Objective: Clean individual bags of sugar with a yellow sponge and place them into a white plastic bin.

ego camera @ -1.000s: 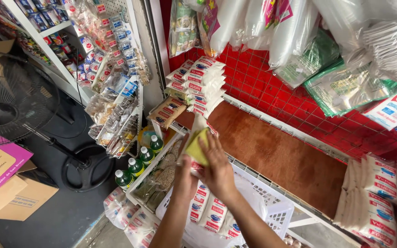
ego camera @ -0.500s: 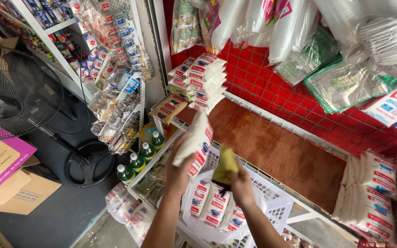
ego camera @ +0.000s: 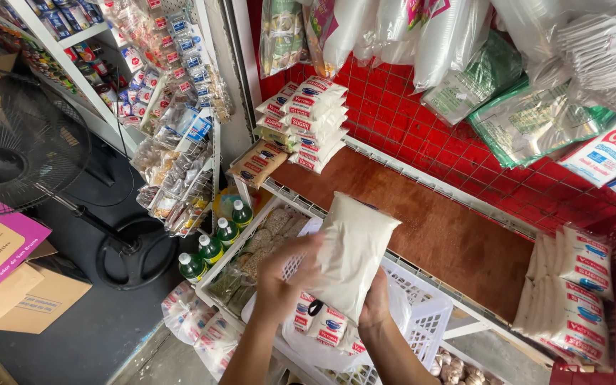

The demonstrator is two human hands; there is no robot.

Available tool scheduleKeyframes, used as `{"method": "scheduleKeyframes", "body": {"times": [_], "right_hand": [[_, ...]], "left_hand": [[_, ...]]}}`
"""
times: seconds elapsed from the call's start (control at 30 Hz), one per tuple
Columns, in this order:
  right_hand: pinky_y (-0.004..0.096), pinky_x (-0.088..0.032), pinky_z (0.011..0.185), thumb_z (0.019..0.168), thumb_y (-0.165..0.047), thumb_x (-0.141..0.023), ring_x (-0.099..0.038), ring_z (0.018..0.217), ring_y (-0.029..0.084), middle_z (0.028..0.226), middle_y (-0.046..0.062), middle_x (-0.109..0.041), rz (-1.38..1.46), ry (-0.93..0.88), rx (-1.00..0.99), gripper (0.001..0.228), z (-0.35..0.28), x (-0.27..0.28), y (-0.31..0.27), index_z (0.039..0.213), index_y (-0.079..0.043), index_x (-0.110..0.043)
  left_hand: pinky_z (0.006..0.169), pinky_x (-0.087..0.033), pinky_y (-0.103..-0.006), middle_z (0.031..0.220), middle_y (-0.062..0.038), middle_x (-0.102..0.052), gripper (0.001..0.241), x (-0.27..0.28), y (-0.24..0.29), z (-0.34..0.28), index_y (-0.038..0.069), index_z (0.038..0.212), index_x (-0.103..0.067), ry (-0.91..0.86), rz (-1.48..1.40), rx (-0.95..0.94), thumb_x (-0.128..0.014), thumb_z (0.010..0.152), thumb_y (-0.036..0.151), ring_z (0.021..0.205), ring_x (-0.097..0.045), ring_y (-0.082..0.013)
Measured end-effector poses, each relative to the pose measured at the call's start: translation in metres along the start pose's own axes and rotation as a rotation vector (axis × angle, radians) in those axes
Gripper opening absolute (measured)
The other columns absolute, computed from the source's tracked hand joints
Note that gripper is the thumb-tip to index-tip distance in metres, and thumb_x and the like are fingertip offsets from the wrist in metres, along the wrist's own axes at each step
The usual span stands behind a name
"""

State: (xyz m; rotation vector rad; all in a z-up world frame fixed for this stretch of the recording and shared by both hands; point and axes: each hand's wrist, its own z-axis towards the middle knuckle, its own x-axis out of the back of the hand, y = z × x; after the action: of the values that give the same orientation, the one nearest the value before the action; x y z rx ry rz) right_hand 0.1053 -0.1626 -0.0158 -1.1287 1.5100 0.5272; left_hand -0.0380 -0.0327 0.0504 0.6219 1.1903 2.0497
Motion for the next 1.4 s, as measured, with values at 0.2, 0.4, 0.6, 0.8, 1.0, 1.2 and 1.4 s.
{"method": "scheduleKeyframes", "body": {"times": [0.2, 0.4, 0.6, 0.8, 1.0, 1.2, 1.4], "right_hand": [[0.044, -0.055, 0.099, 0.098, -0.025, -0.049, -0.070, 0.109, 0.030, 0.123, 0.018, -0.072, -0.114, 0.097, 0.061, 0.044, 0.007, 0.018, 0.021, 0.131, 0.002, -0.061], [0.045, -0.055, 0.099, 0.083, -0.019, -0.055, -0.071, 0.105, 0.030, 0.116, 0.015, -0.073, -0.114, 0.030, 0.090, 0.046, 0.005, -0.005, -0.015, 0.124, 0.000, -0.062], [0.041, -0.052, 0.107, 0.090, -0.008, -0.056, -0.064, 0.117, 0.025, 0.128, 0.011, -0.064, -0.361, -0.180, 0.523, 0.044, -0.008, -0.042, -0.068, 0.134, -0.004, -0.061], [0.042, -0.044, 0.114, 0.095, -0.004, -0.052, -0.050, 0.138, 0.035, 0.154, 0.021, -0.048, -1.497, -0.084, 0.784, 0.054, -0.027, -0.088, -0.035, 0.149, -0.008, -0.053], [0.048, -0.034, 0.121, 0.086, 0.000, -0.057, -0.039, 0.149, 0.042, 0.160, 0.020, -0.041, -2.029, -0.137, 0.810, 0.066, 0.009, -0.079, -0.010, 0.151, -0.008, -0.050], [0.064, -0.030, 0.121, 0.085, -0.017, -0.073, -0.040, 0.148, 0.044, 0.159, 0.017, -0.046, -2.343, -0.372, 1.089, 0.066, -0.026, -0.100, 0.051, 0.148, -0.011, -0.055], [0.063, -0.031, 0.119, 0.079, -0.018, -0.079, -0.043, 0.146, 0.040, 0.152, 0.014, -0.056, -2.242, -0.779, 0.983, 0.065, -0.081, -0.103, 0.055, 0.141, -0.010, -0.060]], "left_hand": [[0.097, -0.056, -0.0508, 0.134, -0.021, -0.062, 0.062, -0.014, -0.067, -0.003, 0.009, 0.140, -0.058, 0.378, -0.876, 0.348, -0.068, 0.093, 0.048, 0.117, -0.062, -0.0344], [0.103, -0.051, -0.0533, 0.138, -0.022, -0.060, 0.065, -0.016, -0.066, -0.018, 0.006, 0.144, -0.054, 0.338, -1.131, 0.400, -0.060, 0.097, 0.051, 0.122, -0.060, -0.0364], [0.109, -0.047, -0.0558, 0.142, -0.023, -0.058, 0.070, -0.021, -0.065, -0.035, 0.004, 0.149, -0.050, 0.271, -1.390, 0.465, -0.052, 0.102, 0.055, 0.127, -0.057, -0.0385], [0.115, -0.042, -0.0582, 0.146, -0.024, -0.055, 0.074, -0.031, -0.064, -0.044, 0.002, 0.153, -0.046, 0.186, -1.657, 0.513, -0.045, 0.106, 0.059, 0.133, -0.055, -0.0405], [0.115, -0.042, -0.0546, 0.152, -0.021, -0.048, 0.068, -0.043, -0.097, -0.060, 0.008, 0.155, -0.039, 0.112, -1.566, 0.425, -0.043, 0.104, 0.053, 0.137, -0.052, -0.0350], [0.118, -0.038, -0.0529, 0.156, -0.019, -0.042, 0.070, -0.049, -0.105, -0.070, 0.008, 0.157, -0.036, 0.088, -1.428, 0.406, -0.040, 0.105, 0.054, 0.141, -0.046, -0.0339], [0.120, -0.032, -0.0509, 0.160, -0.018, -0.036, 0.071, -0.060, -0.109, -0.068, 0.008, 0.159, -0.033, 0.010, -1.266, 0.390, -0.037, 0.105, 0.055, 0.145, -0.039, -0.0325]]}}
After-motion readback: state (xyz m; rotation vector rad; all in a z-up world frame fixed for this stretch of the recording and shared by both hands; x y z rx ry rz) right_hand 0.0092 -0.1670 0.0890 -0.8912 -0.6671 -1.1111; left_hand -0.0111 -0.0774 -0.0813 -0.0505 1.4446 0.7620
